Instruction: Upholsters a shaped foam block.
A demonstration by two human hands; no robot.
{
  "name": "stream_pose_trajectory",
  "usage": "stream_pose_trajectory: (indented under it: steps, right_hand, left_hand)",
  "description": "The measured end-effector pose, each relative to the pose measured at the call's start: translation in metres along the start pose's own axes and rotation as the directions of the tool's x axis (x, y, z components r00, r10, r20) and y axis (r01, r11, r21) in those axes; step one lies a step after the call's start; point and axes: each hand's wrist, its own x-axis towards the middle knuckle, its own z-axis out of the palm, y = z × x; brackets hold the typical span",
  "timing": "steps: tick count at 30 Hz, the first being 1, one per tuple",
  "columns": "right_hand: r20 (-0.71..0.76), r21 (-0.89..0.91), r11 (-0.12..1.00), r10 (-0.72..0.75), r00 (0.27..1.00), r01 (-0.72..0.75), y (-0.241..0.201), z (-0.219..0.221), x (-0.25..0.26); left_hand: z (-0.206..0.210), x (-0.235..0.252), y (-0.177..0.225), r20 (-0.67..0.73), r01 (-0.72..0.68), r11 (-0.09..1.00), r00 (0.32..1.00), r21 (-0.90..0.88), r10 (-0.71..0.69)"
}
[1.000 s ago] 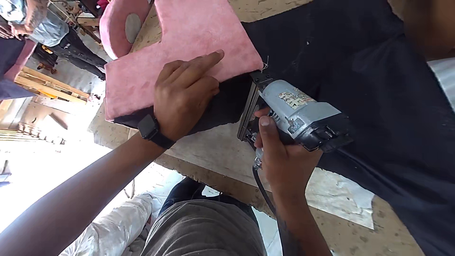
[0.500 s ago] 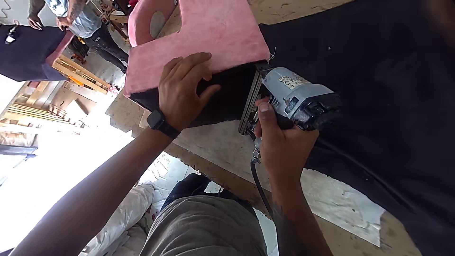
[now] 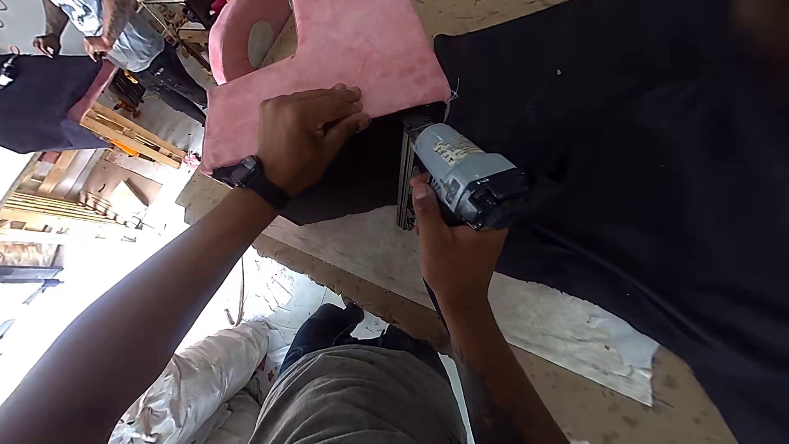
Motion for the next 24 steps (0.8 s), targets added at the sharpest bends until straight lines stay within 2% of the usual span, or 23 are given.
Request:
stream_pose_trajectory:
  steps: [10,19,24]
  right_hand:
    - [-0.096,-0.027,0.999,-0.02,0.995,0.017,0.011,0.029,-0.009]
    - [-0.106,-0.01,1.0,-0.015,0.994,0.014,0.014,0.053,-0.031]
    - [-0.123,0.018,0.993,-0.114,0.986,0.117,0.016,0.059,-0.028]
  left_hand:
    - [-0.002,0.004,-0.009,0.026,-0.033,0.998,0.999,0.057,0.031]
    - [-0.001,0.002,-0.01,0.03,-0.021,0.997,0.999,0.075,0.019]
    - [0.0,0.004,-0.009,0.033,-0.002,0.996,0.999,0.091,-0.001]
